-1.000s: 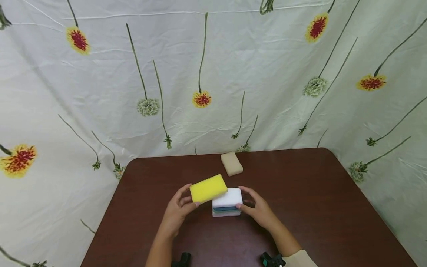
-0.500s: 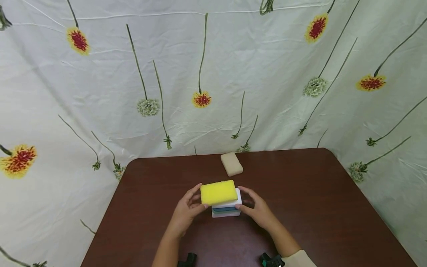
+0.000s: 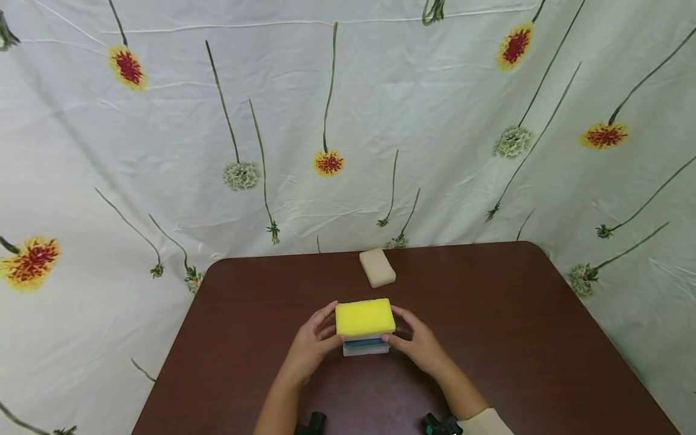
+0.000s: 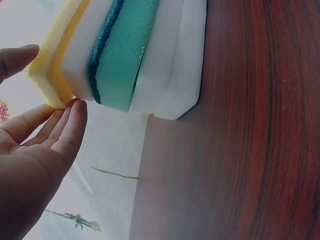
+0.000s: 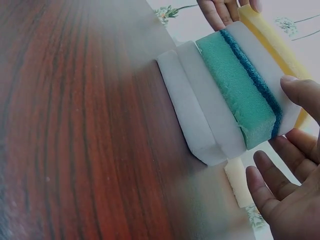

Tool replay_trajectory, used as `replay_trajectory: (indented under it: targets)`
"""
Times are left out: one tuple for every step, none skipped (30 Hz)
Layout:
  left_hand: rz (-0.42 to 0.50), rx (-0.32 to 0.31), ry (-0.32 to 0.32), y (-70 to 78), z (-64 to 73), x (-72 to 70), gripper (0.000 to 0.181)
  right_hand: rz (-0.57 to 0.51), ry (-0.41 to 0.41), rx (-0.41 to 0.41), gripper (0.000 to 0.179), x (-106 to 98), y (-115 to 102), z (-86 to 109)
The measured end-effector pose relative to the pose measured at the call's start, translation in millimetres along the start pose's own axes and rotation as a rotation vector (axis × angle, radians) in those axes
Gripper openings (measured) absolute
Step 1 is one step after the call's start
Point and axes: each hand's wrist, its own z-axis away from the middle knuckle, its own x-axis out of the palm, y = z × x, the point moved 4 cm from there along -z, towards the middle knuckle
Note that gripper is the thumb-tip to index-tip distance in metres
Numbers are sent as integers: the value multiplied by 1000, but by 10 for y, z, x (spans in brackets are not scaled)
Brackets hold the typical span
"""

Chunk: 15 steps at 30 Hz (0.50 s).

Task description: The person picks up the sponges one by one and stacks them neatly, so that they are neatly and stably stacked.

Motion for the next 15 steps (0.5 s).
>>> replay_trajectory:
  targets:
    - [1,-1,-5,1,-1,5,72,-3,-3,-1,67,2,-3,0]
    - [1,-3,-9,1,-2,9,72,-6,-6,-3,68,3,-3,1]
    - [0,-6,-12,-1,-4,11,73,-7,-6,-3,68,1,-2,1]
    - [-3,-7,-14,-1,-6,14,73,-7,-7,-3,68,0,-2,2]
    - [-5,-7,-17,1,-7,16,73,-4,-6,-4,68,-2,0,3]
    - [-7,-8,-19,2,-9,18,73,0,-4,-4,68,-3,0,3]
    - [-8,-8,-20,2,-11,18,74,3,-2,-5,68,-4,1,3]
    - [-10,-6,-22,3,-13,18,74,5,-2,-4,68,-4,1,3]
    - [-11,-6,-24,2,-14,19,74,8,-1,2,69,-4,3,2]
    - [-13,-6,-26,2,-15,20,74,9,0,3,70,-3,3,3]
    - [-13,-7,-29,2,-14,21,74,13,3,7,71,-2,3,3]
    - [-14,-9,-30,-1,-14,21,74,15,5,12,73,-1,2,4]
    - [-16,-11,-32,-4,-15,21,75,17,7,15,75,-1,3,5]
    - [-20,-12,-32,-6,-15,21,75,21,10,14,77,-1,3,6]
    - [-25,-13,-31,-7,-12,19,75,21,12,13,79,-1,3,9]
